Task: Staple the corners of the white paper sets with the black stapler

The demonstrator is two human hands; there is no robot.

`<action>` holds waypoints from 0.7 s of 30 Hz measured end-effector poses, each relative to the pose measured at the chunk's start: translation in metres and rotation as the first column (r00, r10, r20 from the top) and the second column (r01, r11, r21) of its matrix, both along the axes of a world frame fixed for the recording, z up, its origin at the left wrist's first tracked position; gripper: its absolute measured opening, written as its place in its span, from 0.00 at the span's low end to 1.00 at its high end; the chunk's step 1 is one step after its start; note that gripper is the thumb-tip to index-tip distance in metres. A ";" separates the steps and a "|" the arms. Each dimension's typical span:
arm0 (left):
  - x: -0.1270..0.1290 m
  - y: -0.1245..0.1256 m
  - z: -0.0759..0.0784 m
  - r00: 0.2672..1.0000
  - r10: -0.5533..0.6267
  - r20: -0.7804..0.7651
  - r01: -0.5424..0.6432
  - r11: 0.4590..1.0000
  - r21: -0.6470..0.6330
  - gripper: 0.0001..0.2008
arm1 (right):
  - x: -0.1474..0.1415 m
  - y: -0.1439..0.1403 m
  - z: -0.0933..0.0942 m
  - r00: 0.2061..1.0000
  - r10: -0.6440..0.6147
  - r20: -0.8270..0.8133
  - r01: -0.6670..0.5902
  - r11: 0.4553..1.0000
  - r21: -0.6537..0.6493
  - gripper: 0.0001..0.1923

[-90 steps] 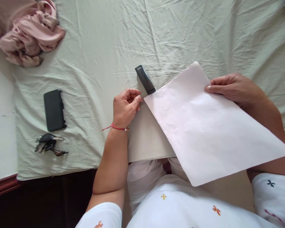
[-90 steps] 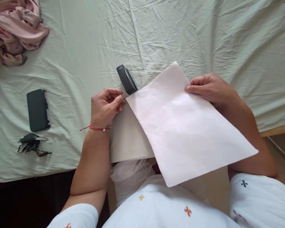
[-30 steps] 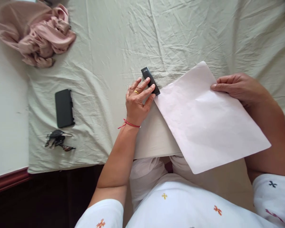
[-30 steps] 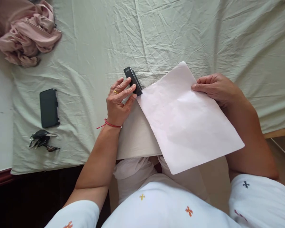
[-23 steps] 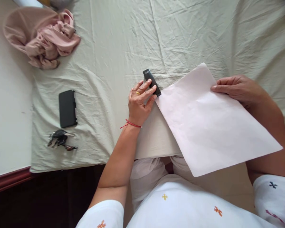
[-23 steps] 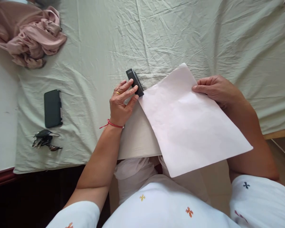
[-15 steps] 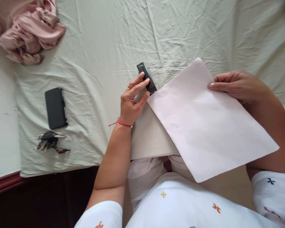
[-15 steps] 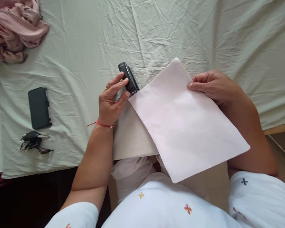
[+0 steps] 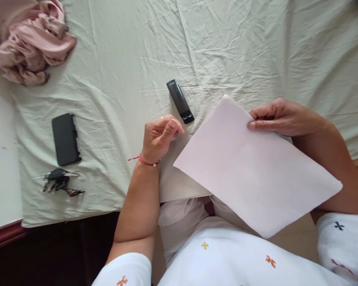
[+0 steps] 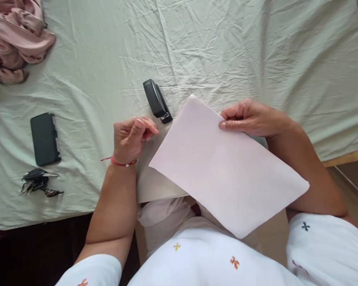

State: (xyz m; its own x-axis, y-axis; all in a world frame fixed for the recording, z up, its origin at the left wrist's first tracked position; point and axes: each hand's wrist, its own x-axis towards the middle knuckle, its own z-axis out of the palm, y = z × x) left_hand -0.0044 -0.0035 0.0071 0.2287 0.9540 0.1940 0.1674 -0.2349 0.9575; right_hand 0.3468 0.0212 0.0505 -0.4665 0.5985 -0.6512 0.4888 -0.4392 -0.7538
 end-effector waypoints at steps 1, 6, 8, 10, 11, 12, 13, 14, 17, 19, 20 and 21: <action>0.002 -0.001 0.003 0.996 -0.089 -0.018 0.089 0.996 0.003 0.26 | 0.000 0.000 -0.001 1.000 0.026 0.005 -0.026 1.000 -0.006 0.35; 0.014 -0.007 0.014 0.926 -0.352 -0.137 0.334 0.932 -0.141 0.26 | -0.001 0.001 -0.004 0.985 0.172 0.019 -0.172 0.985 0.011 0.40; 0.017 -0.009 0.018 0.899 -0.395 -0.191 0.357 0.911 -0.207 0.24 | -0.001 0.000 -0.004 0.980 0.197 0.010 -0.197 0.980 0.016 0.39; 0.019 -0.009 0.021 0.871 -0.427 -0.245 0.379 0.899 -0.220 0.20 | -0.002 0.000 -0.004 0.979 0.202 0.006 -0.202 0.979 0.023 0.39; 0.019 -0.010 0.022 0.855 -0.447 -0.263 0.399 0.891 -0.217 0.19 | -0.002 -0.001 -0.004 0.979 0.201 0.009 -0.202 0.979 0.030 0.39; 0.020 -0.010 0.022 0.838 -0.471 -0.277 0.424 0.880 -0.214 0.18 | -0.002 -0.001 -0.004 0.980 0.200 0.012 -0.201 0.979 0.036 0.39; 0.020 -0.010 0.022 0.820 -0.495 -0.286 0.451 0.868 -0.210 0.18 | -0.002 -0.001 -0.004 0.980 0.199 0.014 -0.199 0.979 0.036 0.39; 0.020 -0.010 0.022 0.804 -0.519 -0.290 0.477 0.855 -0.206 0.20 | -0.002 -0.001 -0.004 0.980 0.198 0.016 -0.198 0.980 0.033 0.39; 0.018 -0.010 0.021 0.780 -0.552 -0.296 0.497 0.833 -0.244 0.25 | -0.003 0.000 -0.005 0.979 0.204 0.016 -0.204 0.978 0.028 0.38; 0.017 -0.009 0.021 0.791 -0.541 -0.284 0.461 0.834 -0.304 0.27 | -0.003 0.001 -0.006 0.979 0.205 0.009 -0.205 0.979 0.019 0.38; 0.016 -0.009 0.021 0.804 -0.533 -0.265 0.440 0.832 -0.337 0.27 | -0.003 0.001 -0.007 0.979 0.202 0.002 -0.202 0.979 0.014 0.38; 0.015 -0.009 0.021 0.817 -0.525 -0.239 0.424 0.827 -0.369 0.26 | -0.003 0.001 -0.007 0.980 0.197 -0.006 -0.197 0.980 0.014 0.39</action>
State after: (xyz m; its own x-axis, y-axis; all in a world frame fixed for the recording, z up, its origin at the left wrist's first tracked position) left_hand 0.0103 -0.0123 0.0283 0.6668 0.7080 -0.2326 0.4122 -0.0903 0.9066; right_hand 0.3438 0.0227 0.0435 -0.5804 0.5035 -0.6400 0.5594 -0.3247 -0.7627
